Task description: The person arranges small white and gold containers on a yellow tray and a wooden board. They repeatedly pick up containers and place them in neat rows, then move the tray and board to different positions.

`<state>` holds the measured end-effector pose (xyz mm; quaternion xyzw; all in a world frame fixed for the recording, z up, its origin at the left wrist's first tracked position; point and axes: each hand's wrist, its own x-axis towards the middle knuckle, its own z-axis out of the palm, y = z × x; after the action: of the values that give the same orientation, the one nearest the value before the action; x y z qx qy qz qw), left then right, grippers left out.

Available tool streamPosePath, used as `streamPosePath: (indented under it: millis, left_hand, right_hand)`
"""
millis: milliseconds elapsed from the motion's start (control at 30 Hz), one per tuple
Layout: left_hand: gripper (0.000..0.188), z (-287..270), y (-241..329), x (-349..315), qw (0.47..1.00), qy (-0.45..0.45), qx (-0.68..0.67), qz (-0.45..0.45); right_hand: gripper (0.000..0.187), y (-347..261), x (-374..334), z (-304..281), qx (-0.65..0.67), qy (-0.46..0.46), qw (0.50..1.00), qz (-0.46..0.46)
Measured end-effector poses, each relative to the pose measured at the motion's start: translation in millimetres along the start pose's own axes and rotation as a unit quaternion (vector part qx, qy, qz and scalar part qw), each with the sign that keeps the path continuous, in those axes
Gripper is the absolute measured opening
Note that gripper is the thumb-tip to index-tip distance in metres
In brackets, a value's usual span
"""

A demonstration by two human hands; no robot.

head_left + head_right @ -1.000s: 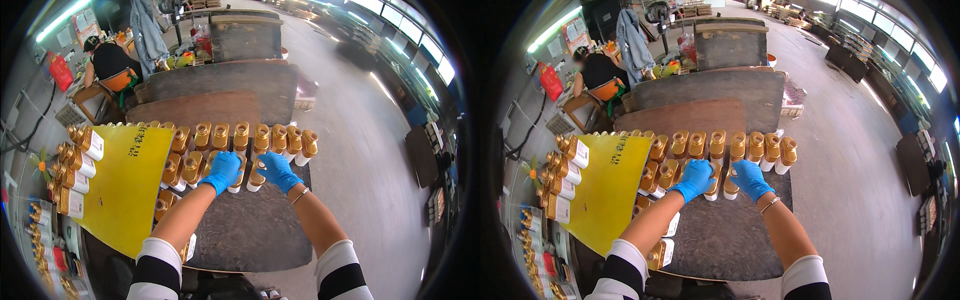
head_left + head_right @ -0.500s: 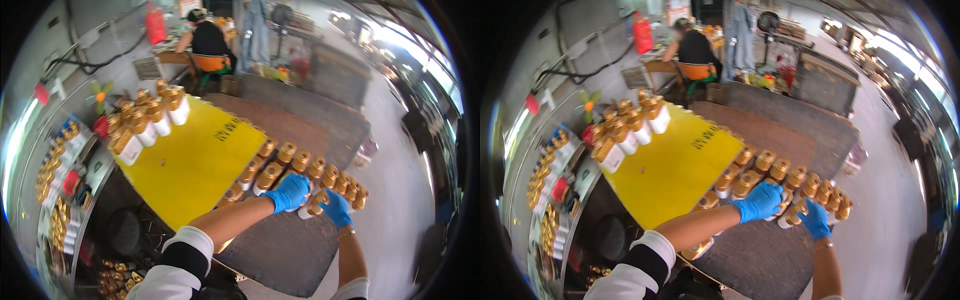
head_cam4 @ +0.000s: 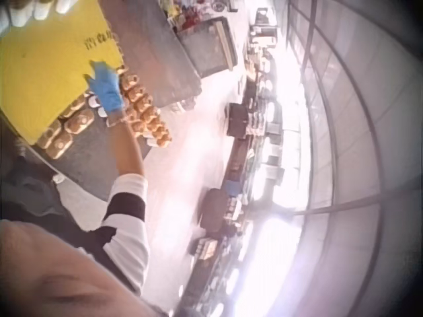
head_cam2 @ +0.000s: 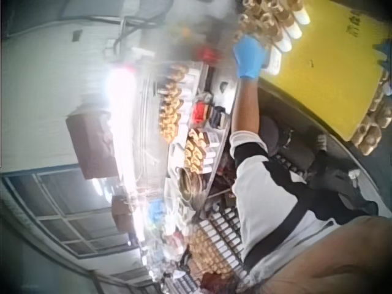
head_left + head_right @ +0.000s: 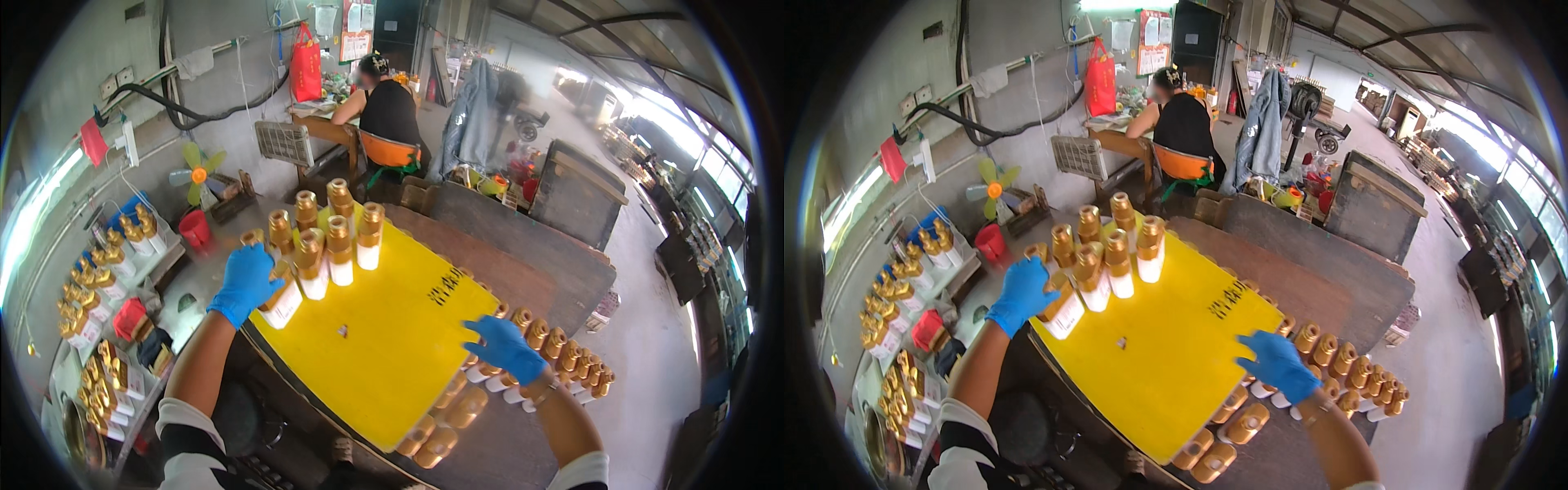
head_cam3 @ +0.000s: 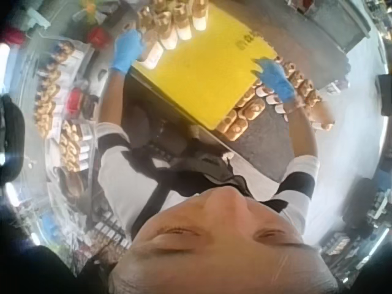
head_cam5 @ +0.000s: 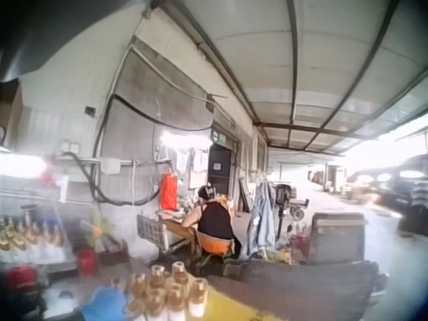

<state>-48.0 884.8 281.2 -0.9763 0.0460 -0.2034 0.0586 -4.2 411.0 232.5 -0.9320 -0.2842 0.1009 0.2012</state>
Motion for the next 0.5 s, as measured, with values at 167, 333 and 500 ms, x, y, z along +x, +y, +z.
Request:
streamPosePath:
  millis: [167, 333, 500]
  left_hand:
    - [0.032, 28, -57, -6, 0.986, -0.157, -0.065, 0.004]
    - [0.031, 45, -72, -3, 0.976, -0.101, -0.185, 0.052]
    - [0.026, 25, -71, 2, 0.969, -0.127, -0.205, 0.055]
  right_hand:
    - [0.047, -151, 168, 33, -0.061, 0.109, 0.97, -0.21]
    - [0.046, -211, 269, 55, -0.079, 0.132, 0.975, -0.159]
    - [0.034, -237, 298, 63, -0.131, 0.075, 0.983, -0.101]
